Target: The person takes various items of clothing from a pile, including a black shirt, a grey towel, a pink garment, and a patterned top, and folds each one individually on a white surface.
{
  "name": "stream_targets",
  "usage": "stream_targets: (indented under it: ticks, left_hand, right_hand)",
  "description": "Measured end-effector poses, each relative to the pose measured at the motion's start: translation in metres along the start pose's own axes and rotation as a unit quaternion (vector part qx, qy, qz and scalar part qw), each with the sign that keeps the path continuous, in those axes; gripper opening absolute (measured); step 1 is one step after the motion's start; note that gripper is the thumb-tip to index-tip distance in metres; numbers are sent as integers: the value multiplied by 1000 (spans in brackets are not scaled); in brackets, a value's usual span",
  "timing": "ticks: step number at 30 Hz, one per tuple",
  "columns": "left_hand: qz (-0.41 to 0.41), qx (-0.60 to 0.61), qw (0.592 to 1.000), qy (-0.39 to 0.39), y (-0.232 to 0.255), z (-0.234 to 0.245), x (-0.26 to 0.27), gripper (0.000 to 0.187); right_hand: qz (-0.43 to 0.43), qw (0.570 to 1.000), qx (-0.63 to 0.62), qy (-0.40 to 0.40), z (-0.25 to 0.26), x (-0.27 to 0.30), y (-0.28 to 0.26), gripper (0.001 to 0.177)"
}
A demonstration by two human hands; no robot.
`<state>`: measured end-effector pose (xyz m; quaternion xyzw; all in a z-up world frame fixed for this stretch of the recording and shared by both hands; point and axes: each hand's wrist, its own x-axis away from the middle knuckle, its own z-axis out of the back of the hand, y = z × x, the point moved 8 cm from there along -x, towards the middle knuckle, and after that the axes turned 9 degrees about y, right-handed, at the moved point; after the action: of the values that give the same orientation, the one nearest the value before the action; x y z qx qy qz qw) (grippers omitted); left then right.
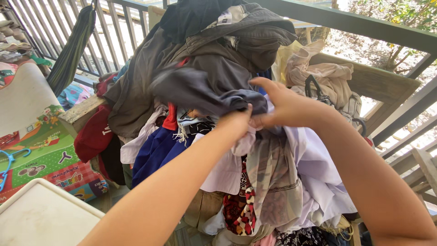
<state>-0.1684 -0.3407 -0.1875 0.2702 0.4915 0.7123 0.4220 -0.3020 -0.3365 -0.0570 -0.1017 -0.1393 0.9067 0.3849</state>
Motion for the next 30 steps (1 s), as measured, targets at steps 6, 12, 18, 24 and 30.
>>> stream_targets:
  ticks: [6,12,18,24,30]
  left_hand:
    - [-87,54,936,336,0,124,-43,76]
    - [45,251,957,134,14,155,-21,67]
    - [-10,155,987,49,21,157,14,59]
    - [-80,27,975,204,32,201,19,75]
    - [-164,122,954,222,61,255,38,64]
  right_hand:
    - [-204,955,202,-77,-74,10,139,146]
    - [-264,949,154,79,-83,-20,206,62]
    - [-188,942,246,-127,-66,-46,236,99]
    - [-194,902,305,-237,-37,-59,167,106]
    - [-170,934,311,38,5,-50,-13,101]
